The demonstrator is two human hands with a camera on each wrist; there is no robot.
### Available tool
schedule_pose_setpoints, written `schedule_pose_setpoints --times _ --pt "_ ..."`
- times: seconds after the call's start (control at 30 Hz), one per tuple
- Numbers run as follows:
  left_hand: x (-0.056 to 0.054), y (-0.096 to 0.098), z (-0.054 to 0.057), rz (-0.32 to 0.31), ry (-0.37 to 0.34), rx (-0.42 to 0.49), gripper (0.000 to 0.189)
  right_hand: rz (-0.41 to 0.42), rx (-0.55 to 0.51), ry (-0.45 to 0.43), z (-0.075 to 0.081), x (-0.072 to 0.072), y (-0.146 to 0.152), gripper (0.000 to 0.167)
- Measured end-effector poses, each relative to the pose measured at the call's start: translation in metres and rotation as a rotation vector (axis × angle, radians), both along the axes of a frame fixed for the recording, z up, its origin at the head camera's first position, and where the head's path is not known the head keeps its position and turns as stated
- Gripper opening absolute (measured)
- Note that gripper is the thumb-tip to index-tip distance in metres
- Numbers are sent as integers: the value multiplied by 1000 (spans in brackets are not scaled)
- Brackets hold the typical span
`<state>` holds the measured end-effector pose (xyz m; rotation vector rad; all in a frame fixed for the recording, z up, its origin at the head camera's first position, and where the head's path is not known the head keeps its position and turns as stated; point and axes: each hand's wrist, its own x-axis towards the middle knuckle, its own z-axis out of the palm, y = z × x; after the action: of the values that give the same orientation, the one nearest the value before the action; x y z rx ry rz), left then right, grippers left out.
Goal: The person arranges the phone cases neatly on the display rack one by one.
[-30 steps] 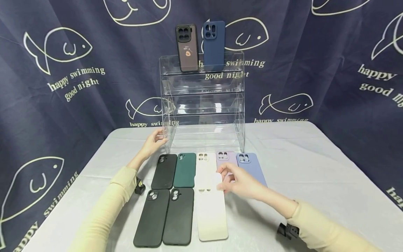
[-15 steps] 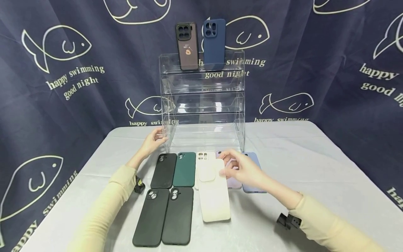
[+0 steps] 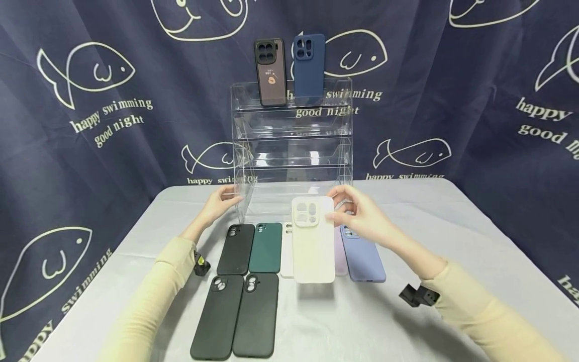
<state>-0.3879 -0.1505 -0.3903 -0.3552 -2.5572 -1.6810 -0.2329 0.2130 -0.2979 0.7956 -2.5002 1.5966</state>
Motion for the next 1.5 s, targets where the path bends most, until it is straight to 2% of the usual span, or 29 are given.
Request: schedule_pose_setpoints --times 0.17,0.3,0.53,0.6,0.77,0.83,0.9,1.07,1.23,1.4,1.5 --pt "-4 0 2 16 7 31 57 -43 -7 51 14 -10 4 34" --pt "-4 1 6 2 0 71 57 -96 14 102 25 -16 7 34" --pt "19 7 28 -22 38 47 52 -149 -28 136 42 -32 9 34" --pt "18 7 28 -29 49 48 51 -184 -28 140 47 -37 9 34" --pt "-3 3 9 -40 50 90 53 -275 -22 117 61 -47 8 36" --pt "-10 1 1 -41 51 103 54 -280 -28 114 65 -51 7 35" --pt "-11 0 -1 -36 59 94 54 -273 -50 114 70 -55 6 35" --pt "-12 -2 -4 -28 72 68 53 -268 -87 147 84 -66 5 34" --pt "-10 -3 0 -43 38 81 54 -265 -125 196 97 -78 7 34" --pt "6 0 15 -67 30 87 53 -289 -157 222 108 -90 11 34" --pt "12 1 19 -69 41 69 53 -320 -168 224 115 -98 12 36"
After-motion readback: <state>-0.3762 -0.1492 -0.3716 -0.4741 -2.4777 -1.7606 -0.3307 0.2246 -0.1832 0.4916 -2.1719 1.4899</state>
